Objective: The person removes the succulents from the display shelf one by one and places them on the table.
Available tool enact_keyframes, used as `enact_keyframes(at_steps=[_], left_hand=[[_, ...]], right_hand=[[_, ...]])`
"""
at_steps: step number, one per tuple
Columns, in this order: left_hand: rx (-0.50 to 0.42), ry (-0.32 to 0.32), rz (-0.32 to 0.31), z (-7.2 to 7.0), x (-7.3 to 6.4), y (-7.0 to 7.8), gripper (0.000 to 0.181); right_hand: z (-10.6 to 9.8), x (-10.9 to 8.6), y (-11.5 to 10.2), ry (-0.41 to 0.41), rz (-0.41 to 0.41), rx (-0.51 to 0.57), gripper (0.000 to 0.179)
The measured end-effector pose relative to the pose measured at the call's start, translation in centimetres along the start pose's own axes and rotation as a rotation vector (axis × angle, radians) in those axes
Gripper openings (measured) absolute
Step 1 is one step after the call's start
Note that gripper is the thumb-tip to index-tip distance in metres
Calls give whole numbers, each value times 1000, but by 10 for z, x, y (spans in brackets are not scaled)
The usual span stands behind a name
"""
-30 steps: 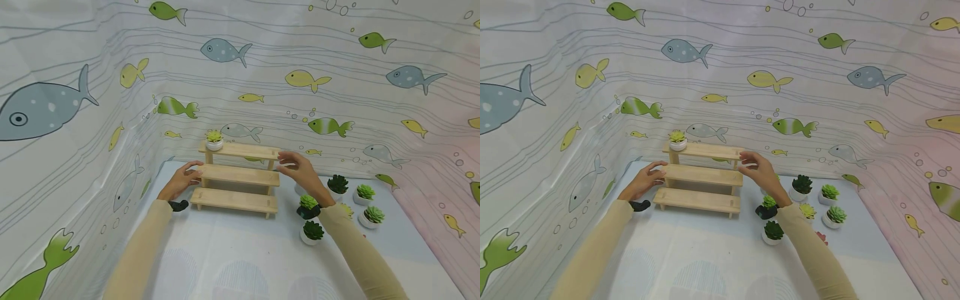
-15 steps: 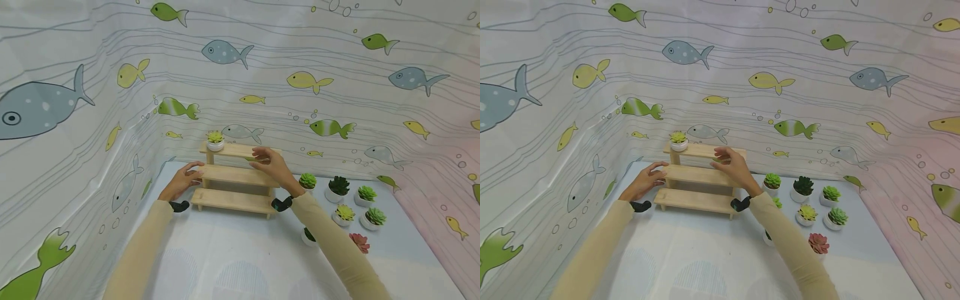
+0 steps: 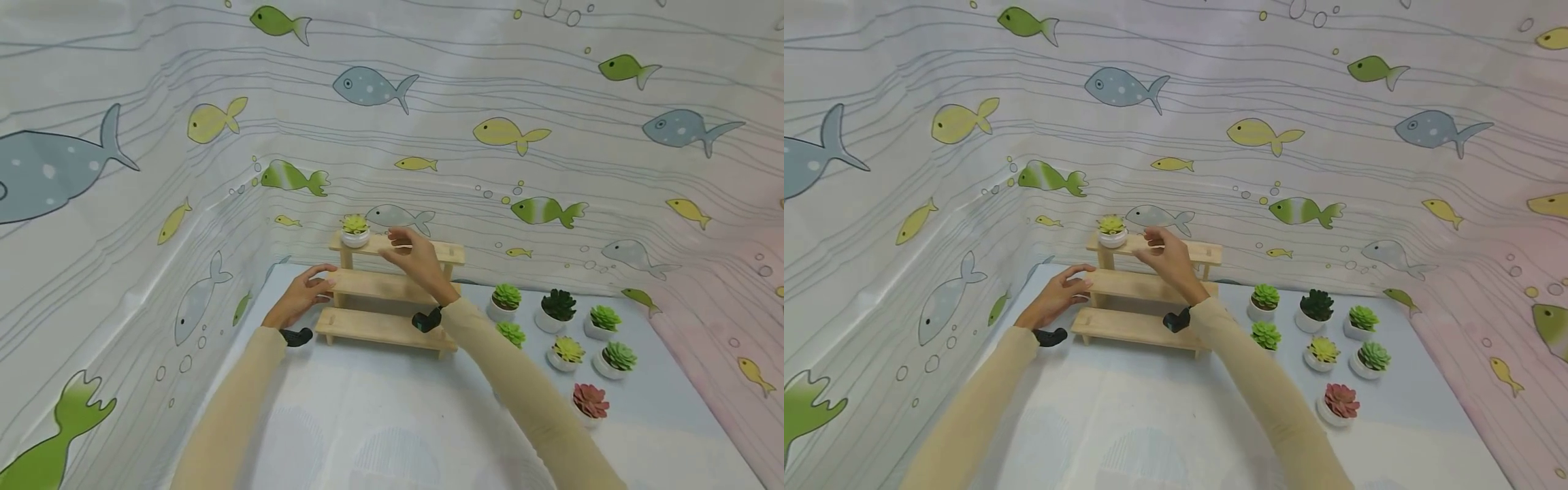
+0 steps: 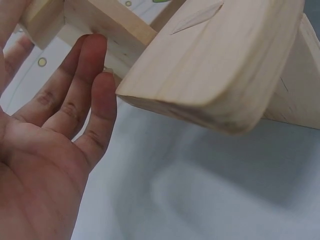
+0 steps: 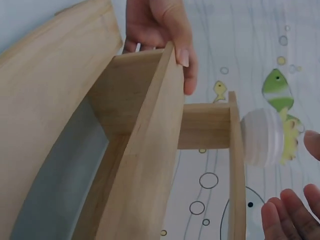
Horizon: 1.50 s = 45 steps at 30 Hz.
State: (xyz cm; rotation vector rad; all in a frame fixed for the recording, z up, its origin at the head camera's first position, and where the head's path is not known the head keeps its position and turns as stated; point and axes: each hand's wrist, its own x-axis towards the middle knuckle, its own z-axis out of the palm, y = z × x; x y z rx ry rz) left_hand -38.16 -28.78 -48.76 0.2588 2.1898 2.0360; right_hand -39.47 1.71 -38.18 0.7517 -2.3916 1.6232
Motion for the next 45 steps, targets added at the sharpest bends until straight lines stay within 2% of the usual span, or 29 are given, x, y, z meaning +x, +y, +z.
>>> enact_keyframes(at_steps=[7,15,24,31,39,45], left_hand=[[-8,0,2,-1,1,-1,48],[-22,1,-6,0,3,0,48],[-59,-11,-29,9,-10,13,47],[-56,-2,-38,11,-19,20,47],[-46,18,-32,5,-10,1,48],[-22,33,-16,7,-11,0,46]], right_hand=[[18,20,-7,-34,13,-23,59],[30,36,-8,-52,106,-87,70],[41,41,-5,-60,140,-107,74],[49,41,-7,-52,123,-109,71],[54,42,-9,-42,106,-121,70],[54,40,-10,-16,138,-59,68]])
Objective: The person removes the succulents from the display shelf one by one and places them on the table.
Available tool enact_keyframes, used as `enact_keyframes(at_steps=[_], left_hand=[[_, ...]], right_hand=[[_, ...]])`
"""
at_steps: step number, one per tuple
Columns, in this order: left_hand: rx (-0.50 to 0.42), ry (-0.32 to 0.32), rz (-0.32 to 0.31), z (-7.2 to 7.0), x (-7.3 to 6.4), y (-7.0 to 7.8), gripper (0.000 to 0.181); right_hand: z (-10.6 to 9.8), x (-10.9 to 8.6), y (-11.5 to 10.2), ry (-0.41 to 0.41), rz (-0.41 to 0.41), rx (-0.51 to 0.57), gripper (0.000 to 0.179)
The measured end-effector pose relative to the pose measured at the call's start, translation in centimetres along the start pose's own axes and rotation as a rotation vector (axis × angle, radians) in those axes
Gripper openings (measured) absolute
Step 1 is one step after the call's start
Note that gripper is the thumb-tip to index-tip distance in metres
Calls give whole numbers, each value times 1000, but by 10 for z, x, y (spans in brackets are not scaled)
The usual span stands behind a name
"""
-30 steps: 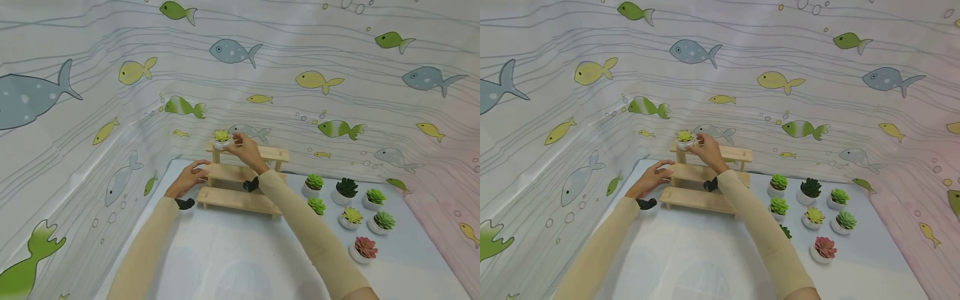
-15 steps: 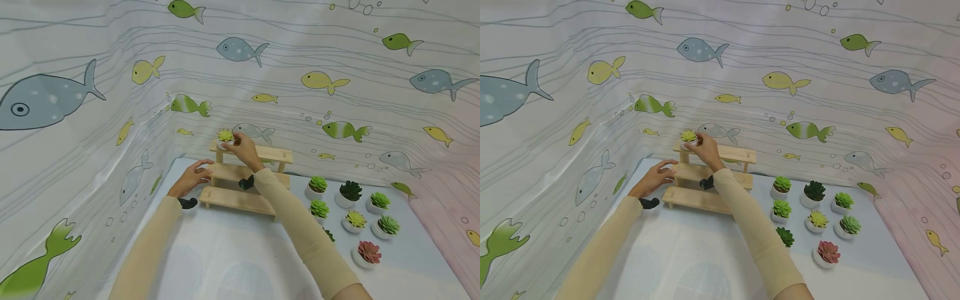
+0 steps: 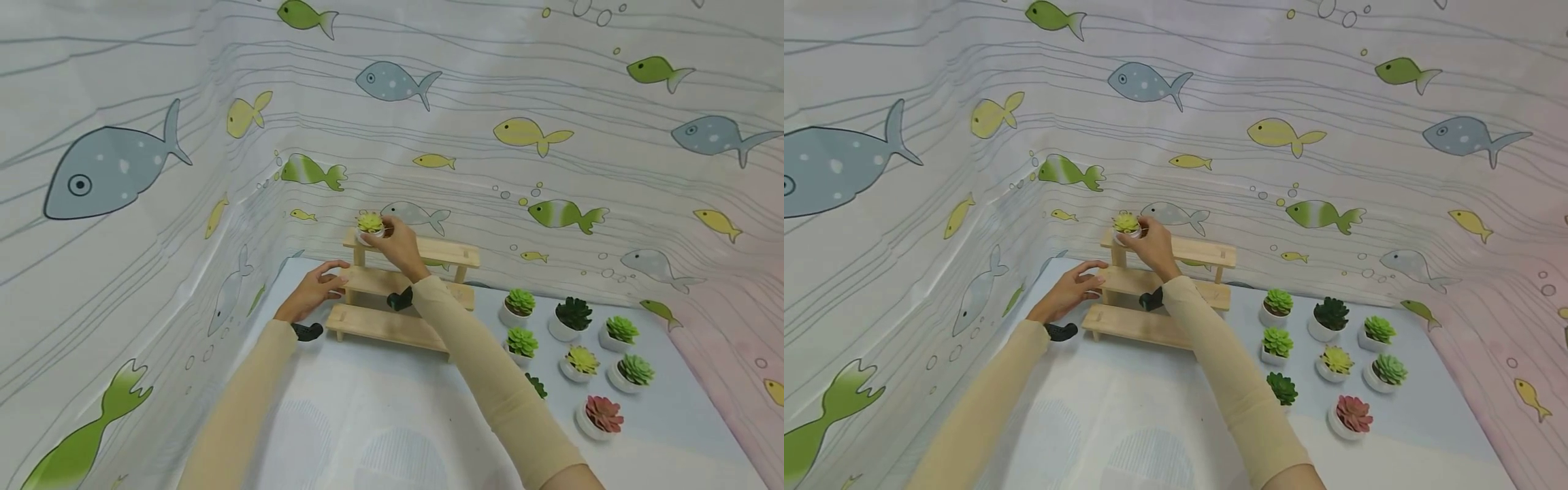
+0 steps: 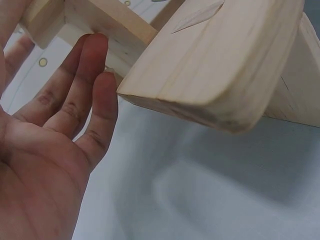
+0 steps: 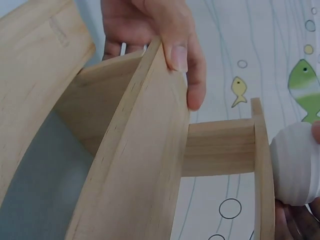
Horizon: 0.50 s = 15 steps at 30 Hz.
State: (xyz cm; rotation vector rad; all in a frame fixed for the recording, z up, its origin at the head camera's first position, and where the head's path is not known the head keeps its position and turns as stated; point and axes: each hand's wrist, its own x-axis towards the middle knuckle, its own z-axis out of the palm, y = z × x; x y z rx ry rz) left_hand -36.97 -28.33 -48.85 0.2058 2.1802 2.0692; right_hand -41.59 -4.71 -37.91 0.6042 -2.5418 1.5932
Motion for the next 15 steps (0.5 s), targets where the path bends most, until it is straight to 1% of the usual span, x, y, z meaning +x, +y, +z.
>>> enact_keyframes(at_steps=[7,15], left_hand=[[3,-2,-2,0,4,3,43],[18,-7,-8,-3,6,4,43]], right_hand=[[-4,2,1,7,27,17,68],[-14,-2,-2,11,4,28,69]])
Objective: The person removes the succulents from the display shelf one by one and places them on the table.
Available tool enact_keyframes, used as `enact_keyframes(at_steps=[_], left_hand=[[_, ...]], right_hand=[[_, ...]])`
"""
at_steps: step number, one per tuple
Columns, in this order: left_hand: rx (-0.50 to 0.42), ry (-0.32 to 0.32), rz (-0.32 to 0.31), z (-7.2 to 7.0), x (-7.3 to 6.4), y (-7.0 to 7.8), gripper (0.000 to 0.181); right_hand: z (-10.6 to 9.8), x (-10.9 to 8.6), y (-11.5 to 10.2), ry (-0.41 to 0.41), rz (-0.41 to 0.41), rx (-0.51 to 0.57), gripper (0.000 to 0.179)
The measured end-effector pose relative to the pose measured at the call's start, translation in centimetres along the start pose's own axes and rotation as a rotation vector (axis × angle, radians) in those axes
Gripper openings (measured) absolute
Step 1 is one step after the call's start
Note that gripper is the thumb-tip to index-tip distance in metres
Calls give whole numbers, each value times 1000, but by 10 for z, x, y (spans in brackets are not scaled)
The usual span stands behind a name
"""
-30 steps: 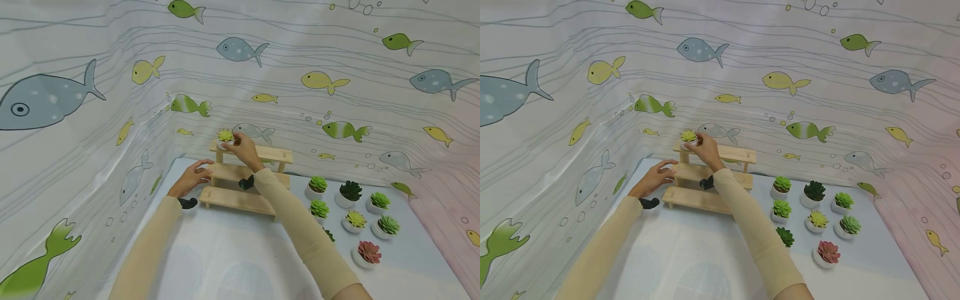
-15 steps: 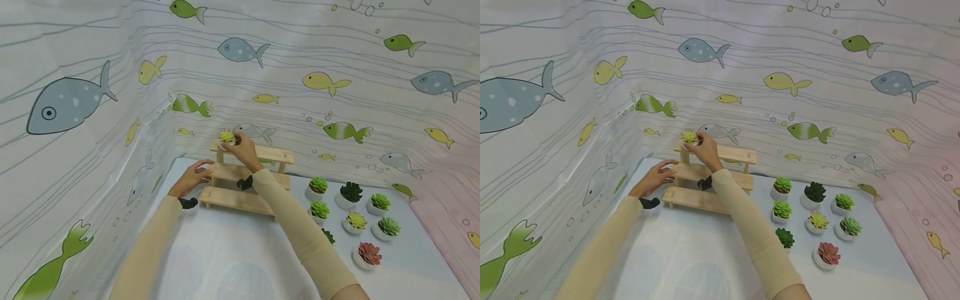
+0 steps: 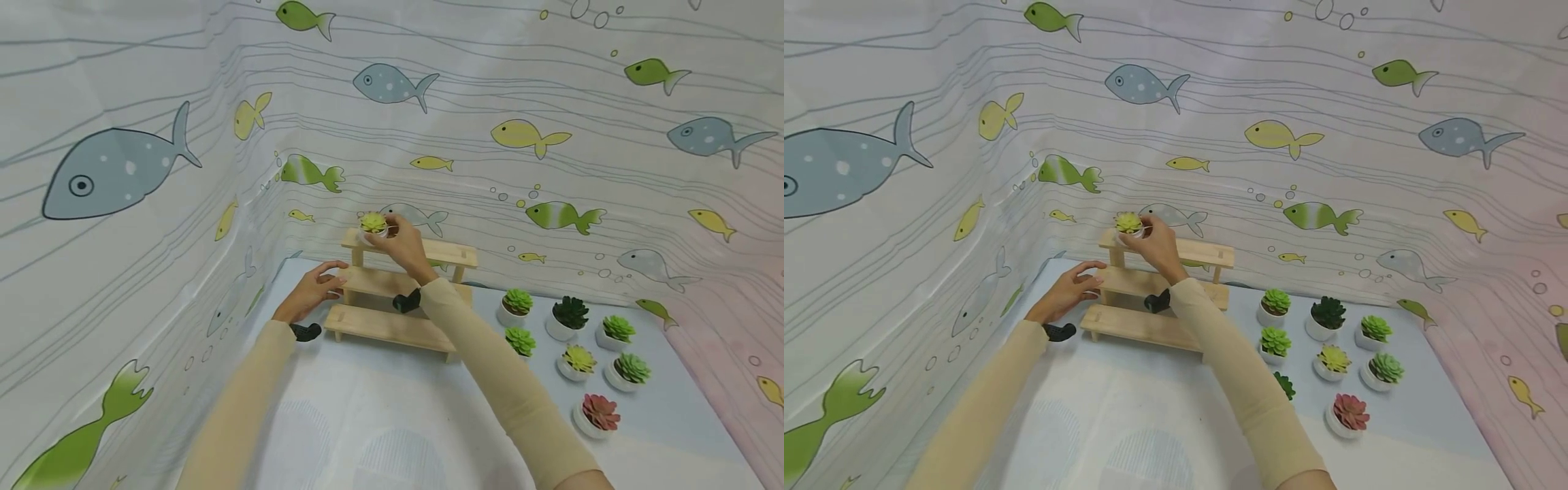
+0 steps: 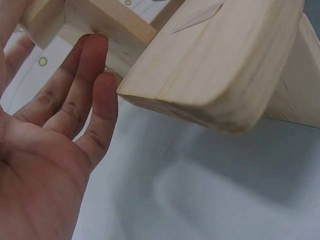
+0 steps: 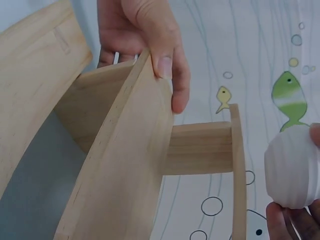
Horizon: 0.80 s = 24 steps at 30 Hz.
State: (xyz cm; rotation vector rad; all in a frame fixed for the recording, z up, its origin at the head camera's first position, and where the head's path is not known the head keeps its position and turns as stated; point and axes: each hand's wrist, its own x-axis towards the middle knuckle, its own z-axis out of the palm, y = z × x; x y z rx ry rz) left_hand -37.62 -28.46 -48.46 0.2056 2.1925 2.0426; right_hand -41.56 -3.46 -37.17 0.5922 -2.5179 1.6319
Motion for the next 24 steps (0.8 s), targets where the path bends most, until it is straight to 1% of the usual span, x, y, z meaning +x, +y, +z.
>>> enact_keyframes(at_steps=[7,16,24], left_hand=[[-2,-3,4,-1,2,-3,47],[-1,-5,16,0,1,-5,47],[13,4,-1,1,-1,-5,49]], right_hand=[[-16,-11,-3,-11,-8,2,71],[-42,-30,2,-1,-35,14,65],[-64,-48,6,-2,-19,-18,65]])
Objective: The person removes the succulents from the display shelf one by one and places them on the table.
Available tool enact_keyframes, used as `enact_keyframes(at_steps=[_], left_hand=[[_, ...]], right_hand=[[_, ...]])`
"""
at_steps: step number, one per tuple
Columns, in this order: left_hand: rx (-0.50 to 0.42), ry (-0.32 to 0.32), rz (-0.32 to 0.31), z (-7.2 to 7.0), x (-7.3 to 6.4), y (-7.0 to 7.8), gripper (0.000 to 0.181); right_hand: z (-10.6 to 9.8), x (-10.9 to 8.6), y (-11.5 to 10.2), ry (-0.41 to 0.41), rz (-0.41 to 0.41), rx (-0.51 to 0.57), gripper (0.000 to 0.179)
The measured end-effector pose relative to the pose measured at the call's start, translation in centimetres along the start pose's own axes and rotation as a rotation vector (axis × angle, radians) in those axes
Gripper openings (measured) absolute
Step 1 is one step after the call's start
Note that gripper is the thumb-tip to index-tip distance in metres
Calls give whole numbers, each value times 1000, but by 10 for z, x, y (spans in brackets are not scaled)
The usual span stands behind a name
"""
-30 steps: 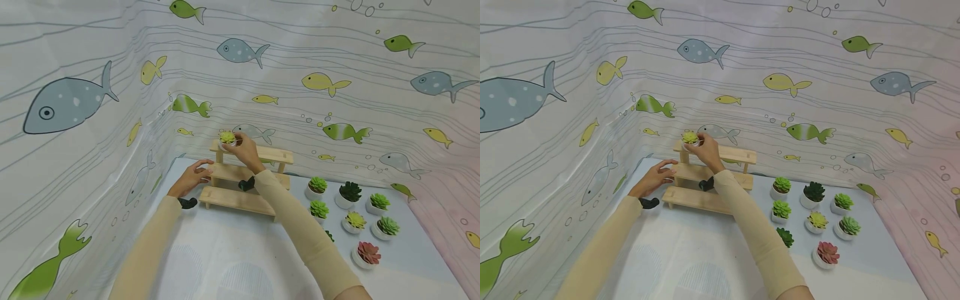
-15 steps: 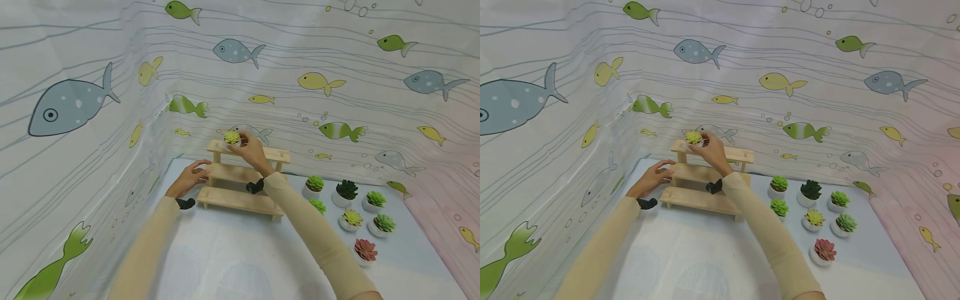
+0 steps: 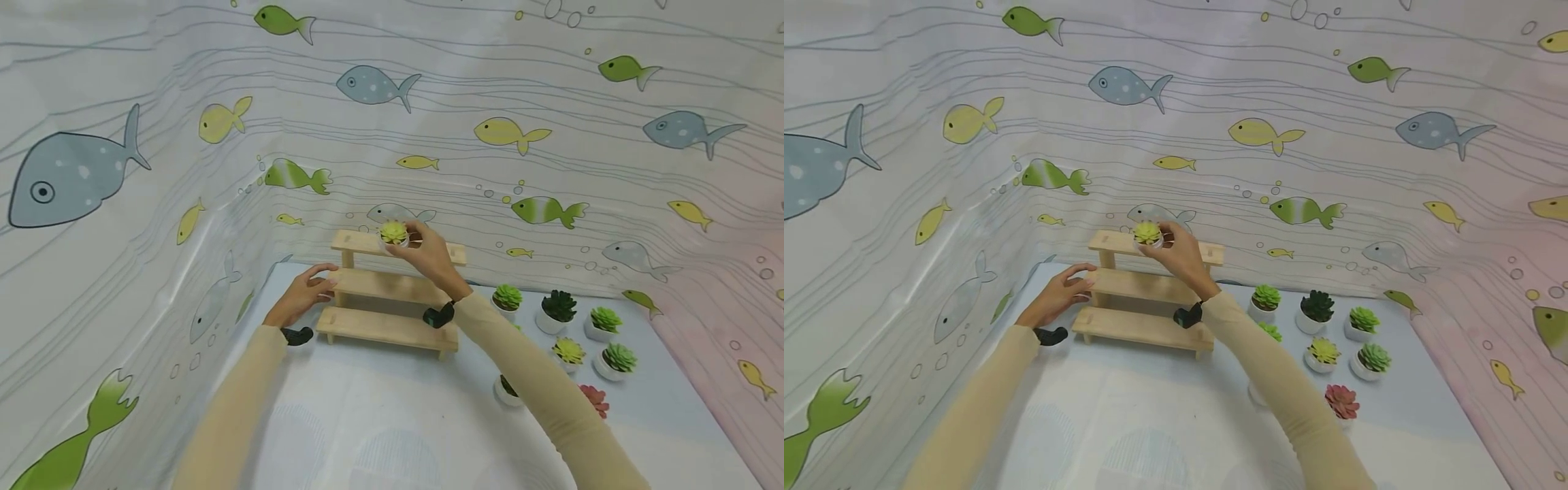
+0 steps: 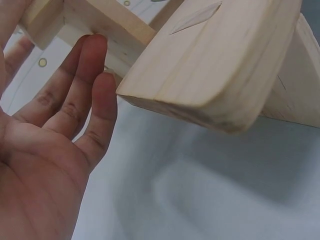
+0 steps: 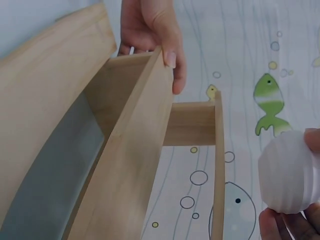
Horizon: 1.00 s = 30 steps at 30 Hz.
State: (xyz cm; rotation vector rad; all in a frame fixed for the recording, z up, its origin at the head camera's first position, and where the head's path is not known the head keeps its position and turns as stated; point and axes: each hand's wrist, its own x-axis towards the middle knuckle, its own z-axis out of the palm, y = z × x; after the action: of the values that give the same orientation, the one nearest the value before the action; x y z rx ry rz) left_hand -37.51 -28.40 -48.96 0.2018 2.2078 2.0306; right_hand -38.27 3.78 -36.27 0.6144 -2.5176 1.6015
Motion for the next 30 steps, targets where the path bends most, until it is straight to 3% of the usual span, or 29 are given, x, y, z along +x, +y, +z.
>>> enact_keyframes(at_steps=[8,17,24,30], left_hand=[[-53,-32,-25,0,-6,7,51],[-48,-44,-30,1,-6,17,54],[-46,-21,-31,-2,1,2,51],[-7,-11,-12,-1,2,0,50]], right_hand=[[-18,-16,3,-3,40,-15,68],[-41,-40,12,-9,47,-54,71],[-57,-61,19,16,69,-47,72],[-71,-78,26,21,86,-42,73]])
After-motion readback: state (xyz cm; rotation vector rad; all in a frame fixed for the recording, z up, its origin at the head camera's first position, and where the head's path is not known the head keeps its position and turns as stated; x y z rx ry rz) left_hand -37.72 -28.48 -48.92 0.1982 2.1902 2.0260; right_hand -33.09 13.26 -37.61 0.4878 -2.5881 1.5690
